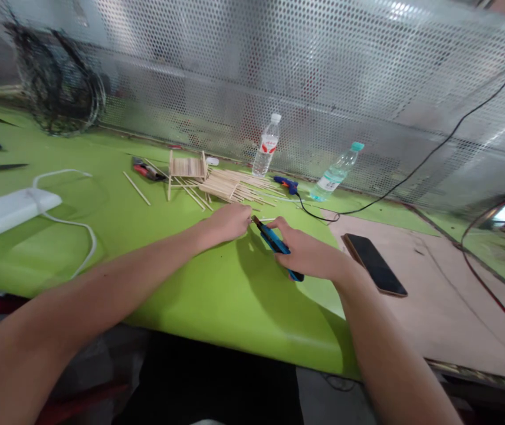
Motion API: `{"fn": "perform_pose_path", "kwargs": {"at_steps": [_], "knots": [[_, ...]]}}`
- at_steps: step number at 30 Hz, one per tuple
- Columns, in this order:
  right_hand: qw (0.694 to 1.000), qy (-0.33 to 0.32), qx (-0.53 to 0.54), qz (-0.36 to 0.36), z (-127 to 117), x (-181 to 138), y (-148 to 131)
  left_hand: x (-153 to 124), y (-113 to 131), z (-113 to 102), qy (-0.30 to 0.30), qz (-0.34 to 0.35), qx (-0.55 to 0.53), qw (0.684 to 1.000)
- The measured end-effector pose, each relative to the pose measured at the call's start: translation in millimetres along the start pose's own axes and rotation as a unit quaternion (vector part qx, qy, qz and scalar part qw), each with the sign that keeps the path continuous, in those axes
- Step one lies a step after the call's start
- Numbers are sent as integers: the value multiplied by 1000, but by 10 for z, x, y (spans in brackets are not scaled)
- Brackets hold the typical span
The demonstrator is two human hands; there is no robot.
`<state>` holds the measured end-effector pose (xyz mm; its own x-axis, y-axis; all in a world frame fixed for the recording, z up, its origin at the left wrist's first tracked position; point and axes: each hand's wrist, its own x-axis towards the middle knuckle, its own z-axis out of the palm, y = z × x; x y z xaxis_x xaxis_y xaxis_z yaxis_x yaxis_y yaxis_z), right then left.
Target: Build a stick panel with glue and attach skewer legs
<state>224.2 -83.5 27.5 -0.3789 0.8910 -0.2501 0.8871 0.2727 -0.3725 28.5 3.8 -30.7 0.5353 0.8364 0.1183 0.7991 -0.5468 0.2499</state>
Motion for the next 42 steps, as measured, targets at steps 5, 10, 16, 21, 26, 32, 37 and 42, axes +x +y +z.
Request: {"fn": "perform_pose_path", "kwargs": {"at_steps": [5,10,16,21,26,32,37,42], "knots": [[996,10,82,-19,63,52,140,-16,-1,-44,7,18,26,999],[990,34,137,-25,118,103,167,-1,-40,-31,1,12,32,999],[987,58,148,-30,142,119,162,25,-87,-10,-2,33,29,999],[986,65,150,-22,147,113,137,14,-74,-30,-7,34,32,999],[990,79,112,-17,163,135,123,12,-65,-37,-11,27,32,999],[991,94,92,-29,192,153,132,6,-68,-26,-5,31,30,999],[991,107,77,-30,193,149,121,-1,-63,-28,-1,30,34,999],[992,98,81,-24,181,136,105,8,-71,-25,-12,23,23,999]]}}
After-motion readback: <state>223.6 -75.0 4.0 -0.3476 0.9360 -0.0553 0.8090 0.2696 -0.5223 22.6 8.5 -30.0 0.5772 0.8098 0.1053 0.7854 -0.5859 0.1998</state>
